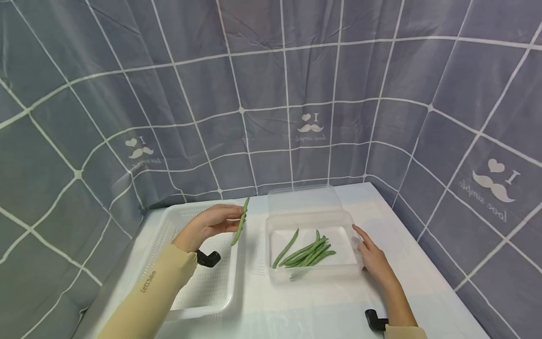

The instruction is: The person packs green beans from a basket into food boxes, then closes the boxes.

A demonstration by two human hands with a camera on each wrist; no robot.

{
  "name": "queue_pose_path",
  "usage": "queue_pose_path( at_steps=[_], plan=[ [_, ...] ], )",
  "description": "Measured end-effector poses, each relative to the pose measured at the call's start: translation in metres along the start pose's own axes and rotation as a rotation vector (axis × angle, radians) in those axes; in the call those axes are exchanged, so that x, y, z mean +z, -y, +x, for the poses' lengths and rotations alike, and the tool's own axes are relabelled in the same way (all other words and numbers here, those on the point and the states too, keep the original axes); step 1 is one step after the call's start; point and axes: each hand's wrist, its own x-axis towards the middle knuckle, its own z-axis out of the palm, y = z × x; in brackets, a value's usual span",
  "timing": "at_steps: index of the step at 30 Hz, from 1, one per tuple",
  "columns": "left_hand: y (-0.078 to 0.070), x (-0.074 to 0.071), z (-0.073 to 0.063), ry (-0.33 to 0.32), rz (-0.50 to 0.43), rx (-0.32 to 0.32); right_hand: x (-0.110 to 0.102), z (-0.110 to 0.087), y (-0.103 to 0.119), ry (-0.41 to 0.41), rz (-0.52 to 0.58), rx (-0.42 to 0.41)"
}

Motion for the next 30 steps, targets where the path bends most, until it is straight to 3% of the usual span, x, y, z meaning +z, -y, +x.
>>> queue_pose_path(
  at_steps=[7, 16, 22, 30],
  plan=[
    [0.001, 0.052, 0.031, 0.003, 0.034, -0.072, 0.007, 0.001, 0.002, -0.001, 0.014, -0.005],
    [0.021, 0.103, 0.065, 0.034, 0.172, -0.116, 0.005, -0.001, 0.003, -0.008, 0.025, -0.015],
    [0.033, 0.122, 0.078, 0.046, 0.279, -0.139, 0.004, -0.001, 0.001, -0.014, 0.011, -0.009],
    [0.044, 0.132, 0.09, 0.064, 0.354, -0.166, 0.0, -0.004, -0.002, -0.029, 0.007, -0.006]
  ],
)
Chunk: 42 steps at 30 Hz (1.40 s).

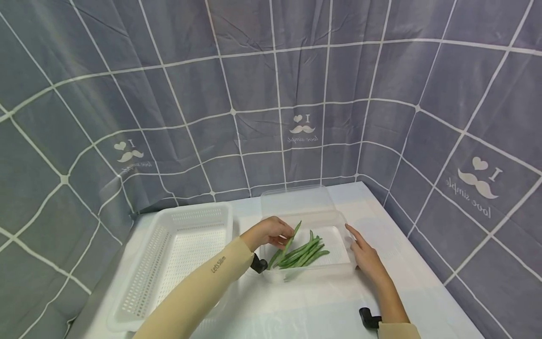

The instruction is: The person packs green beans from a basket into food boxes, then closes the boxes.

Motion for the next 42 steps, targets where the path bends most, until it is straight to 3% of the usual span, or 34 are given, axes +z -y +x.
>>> queue_pose_path(
  at_steps=[17, 23, 29, 34, 42],
  plan=[
    [0.007, 0.002, -0.002, 0.04, -0.027, -0.059, -0.005, 0.001, 0.001, 0.004, -0.019, -0.008],
    [0.01, 0.002, -0.005, 0.057, -0.064, -0.036, -0.006, 0.002, 0.002, 0.005, -0.027, -0.009],
    [0.002, -0.004, -0.014, 0.047, -0.128, 0.016, -0.005, 0.001, 0.003, 0.006, -0.03, -0.007],
    [-0.011, -0.024, -0.029, -0.028, -0.212, 0.06, -0.007, 0.003, 0.003, 0.065, 0.003, -0.019],
    [-0.031, -0.079, -0.042, -0.184, -0.357, 0.11, -0.039, 0.016, 0.006, 0.218, 0.061, -0.041]
  ],
)
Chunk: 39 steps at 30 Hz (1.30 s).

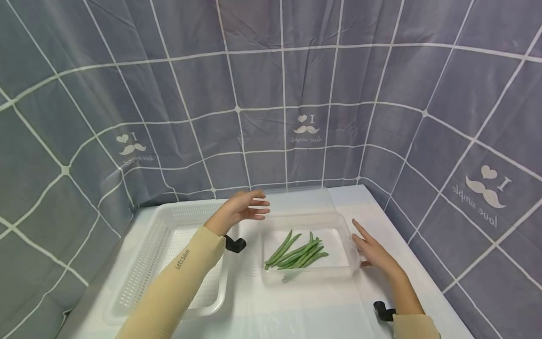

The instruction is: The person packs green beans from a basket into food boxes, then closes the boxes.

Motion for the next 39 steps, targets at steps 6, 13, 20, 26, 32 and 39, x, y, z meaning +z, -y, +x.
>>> queue_pose_path(
  at_steps=[6, 13, 20, 26, 32, 39],
  plan=[
    [-0.013, -0.02, 0.013, -0.078, -0.001, -0.001, -0.044, 0.03, 0.014, 0.048, -0.004, -0.075],
    [-0.004, -0.032, 0.036, -0.071, -0.055, -0.027, -0.063, 0.082, 0.031, 0.135, 0.069, -0.035],
    [0.013, -0.036, 0.062, -0.068, -0.058, -0.102, -0.054, 0.114, 0.034, 0.18, 0.189, 0.062],
    [0.026, -0.034, 0.074, -0.057, -0.031, -0.112, -0.048, 0.133, 0.03, 0.183, 0.225, 0.099],
    [0.031, -0.03, 0.073, -0.071, 0.0, -0.092, -0.042, 0.142, 0.029, 0.183, 0.282, 0.129],
    [0.036, -0.022, 0.08, -0.08, -0.046, -0.109, -0.037, 0.145, 0.025, 0.241, 0.352, 0.079]
  ],
)
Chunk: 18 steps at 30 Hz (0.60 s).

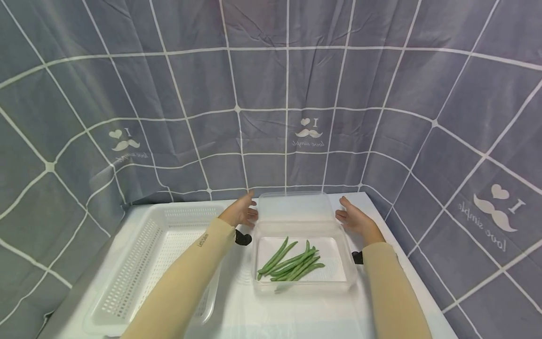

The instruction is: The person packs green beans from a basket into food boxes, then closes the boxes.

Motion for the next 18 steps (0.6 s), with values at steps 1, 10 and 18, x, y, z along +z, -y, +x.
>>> queue_pose_path(
  at_steps=[1, 10, 18],
  plan=[
    [0.001, 0.001, 0.001, -0.003, -0.004, 0.003, 0.0, 0.001, -0.001, 0.01, 0.01, -0.01],
    [0.003, 0.002, 0.002, -0.069, -0.024, -0.008, 0.005, 0.002, -0.006, -0.081, 0.06, 0.011],
    [0.008, -0.009, 0.03, -0.102, -0.044, 0.017, 0.01, -0.002, 0.005, -0.168, 0.176, 0.028]
  ],
)
